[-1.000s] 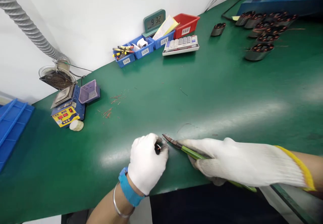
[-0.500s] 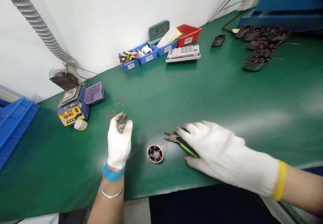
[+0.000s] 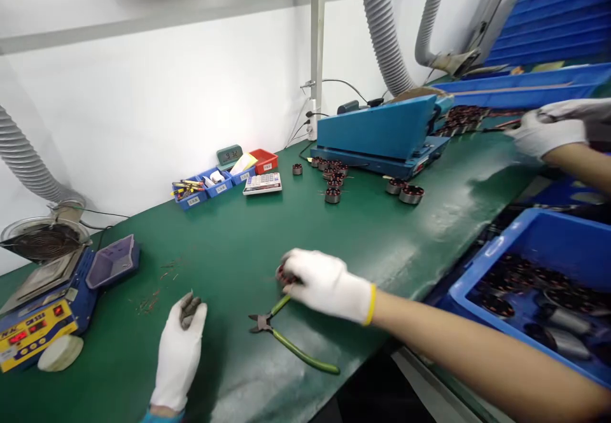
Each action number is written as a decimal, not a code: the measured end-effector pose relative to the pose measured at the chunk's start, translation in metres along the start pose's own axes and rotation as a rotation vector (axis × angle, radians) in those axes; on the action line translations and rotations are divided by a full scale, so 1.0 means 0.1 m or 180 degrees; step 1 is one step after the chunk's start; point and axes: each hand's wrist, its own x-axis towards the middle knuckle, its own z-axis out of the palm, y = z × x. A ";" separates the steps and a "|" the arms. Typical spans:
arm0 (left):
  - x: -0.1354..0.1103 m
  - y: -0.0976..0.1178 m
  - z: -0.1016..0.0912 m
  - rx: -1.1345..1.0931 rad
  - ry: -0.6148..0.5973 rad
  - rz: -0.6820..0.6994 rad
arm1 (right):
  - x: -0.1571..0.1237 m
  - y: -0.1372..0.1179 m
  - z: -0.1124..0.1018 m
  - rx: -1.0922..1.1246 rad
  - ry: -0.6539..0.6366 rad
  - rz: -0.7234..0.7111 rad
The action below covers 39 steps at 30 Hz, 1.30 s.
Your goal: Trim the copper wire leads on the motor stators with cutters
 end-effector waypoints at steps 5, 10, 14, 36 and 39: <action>-0.04 -0.02 0.08 0.0008 -0.0247 -0.0032 | 0.38 1.20 -0.28 -0.0331 0.0086 0.1506; -0.03 0.04 0.07 0.0106 -0.0308 -0.0108 | 0.94 1.80 -0.36 -0.0309 0.0293 0.1973; -0.07 0.12 0.08 0.0212 -0.0247 -0.0200 | 1.34 1.99 -0.29 -0.0178 0.0654 0.1945; -0.11 -0.01 0.14 0.0259 -0.0313 0.0376 | 1.50 0.31 0.66 -0.0396 0.0469 -0.0660; -0.09 0.01 0.12 0.0175 0.0005 0.0416 | 1.65 0.32 0.55 -0.0279 0.0660 -0.0303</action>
